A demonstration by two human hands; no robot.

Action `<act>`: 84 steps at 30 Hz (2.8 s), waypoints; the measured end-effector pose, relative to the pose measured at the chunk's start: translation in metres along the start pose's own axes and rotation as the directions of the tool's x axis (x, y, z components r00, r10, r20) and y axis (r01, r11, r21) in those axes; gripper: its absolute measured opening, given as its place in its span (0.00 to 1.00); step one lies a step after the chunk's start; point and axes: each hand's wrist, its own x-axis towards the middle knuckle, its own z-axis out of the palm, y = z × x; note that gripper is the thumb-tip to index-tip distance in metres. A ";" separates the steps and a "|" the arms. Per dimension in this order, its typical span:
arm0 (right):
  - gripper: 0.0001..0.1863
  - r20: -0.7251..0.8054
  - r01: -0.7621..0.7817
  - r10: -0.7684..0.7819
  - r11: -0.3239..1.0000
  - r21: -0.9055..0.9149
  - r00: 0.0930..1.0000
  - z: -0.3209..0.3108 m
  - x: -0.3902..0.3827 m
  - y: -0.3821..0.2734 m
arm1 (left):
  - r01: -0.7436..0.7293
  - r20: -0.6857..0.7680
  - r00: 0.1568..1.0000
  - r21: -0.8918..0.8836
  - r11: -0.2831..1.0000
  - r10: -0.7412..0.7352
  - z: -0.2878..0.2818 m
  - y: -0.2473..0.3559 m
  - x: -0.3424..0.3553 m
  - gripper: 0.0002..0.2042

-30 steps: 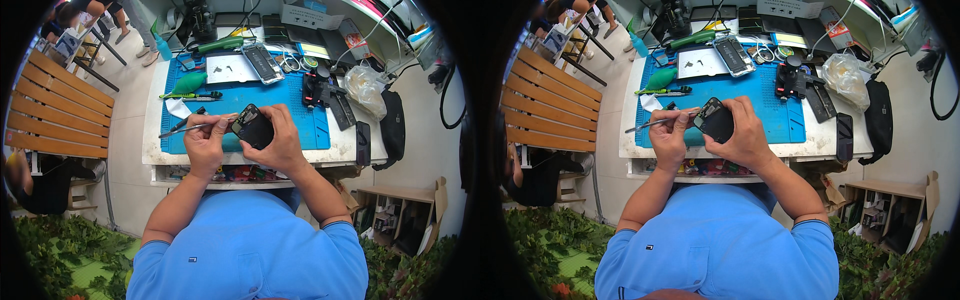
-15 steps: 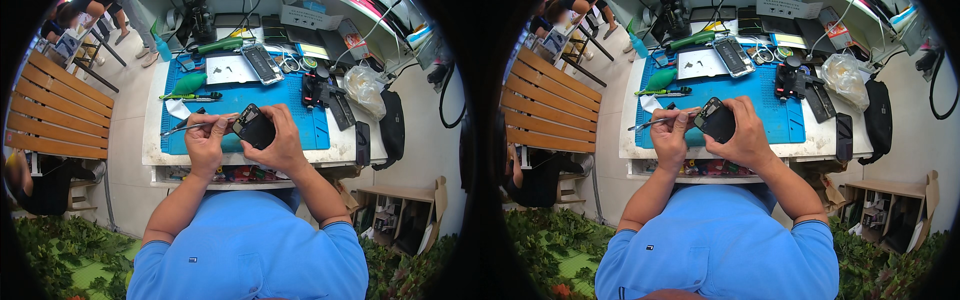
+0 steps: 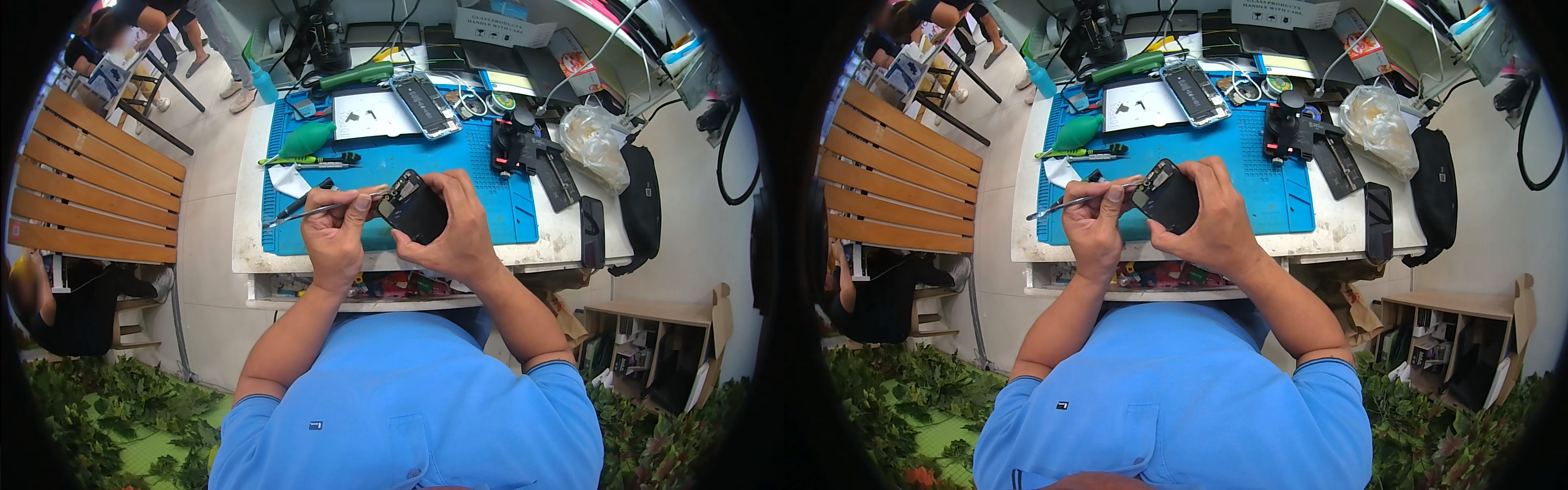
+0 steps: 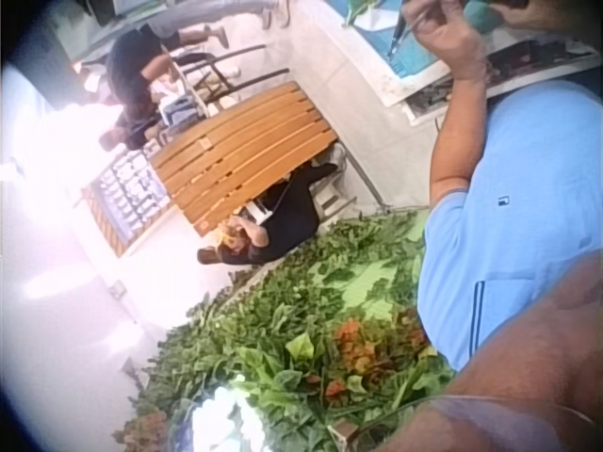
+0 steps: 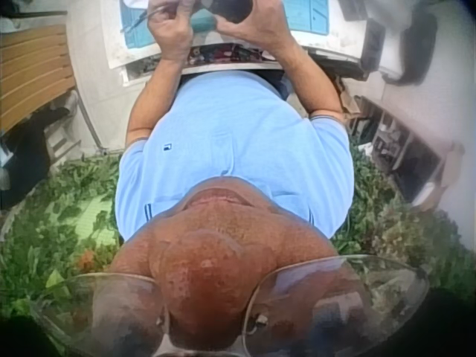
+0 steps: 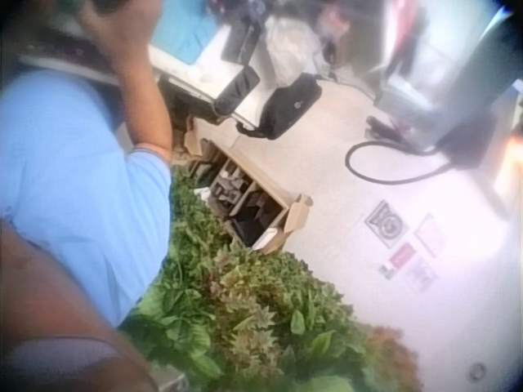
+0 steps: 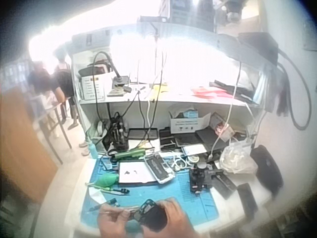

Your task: The person repairs a smartphone by applying adhesive to the internal frame and using a screwdriver to manipulate and secure internal components. They handle the phone's casing and screen assembly, carefully aligning parts and using tools to adjust connections within the device.

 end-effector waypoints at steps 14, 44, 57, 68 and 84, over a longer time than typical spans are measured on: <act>0.37 -0.006 0.010 -0.010 1.000 -0.005 1.000 0.000 0.002 0.000 | -0.015 -0.004 1.000 -0.042 0.999 0.015 0.002 0.000 0.001 0.08; 0.40 -0.056 0.111 -0.115 0.991 -0.071 0.992 0.001 -0.003 -0.006 | -0.147 0.003 0.989 0.068 0.987 0.147 0.005 0.006 -0.006 0.09; 0.40 -0.042 0.049 -0.052 0.997 -0.063 0.998 -0.002 -0.003 -0.008 | -0.111 0.005 0.994 0.082 0.990 0.111 0.005 0.011 -0.005 0.09; 0.40 -0.005 0.125 -0.127 0.982 -0.142 0.992 -0.011 -0.001 -0.009 | -0.158 0.105 0.983 0.089 0.983 0.149 0.000 0.021 -0.003 0.09; 0.37 0.115 0.163 -0.141 0.963 -0.215 0.983 -0.018 0.000 -0.016 | -0.372 0.329 0.912 0.405 0.835 0.246 -0.010 0.021 0.005 0.10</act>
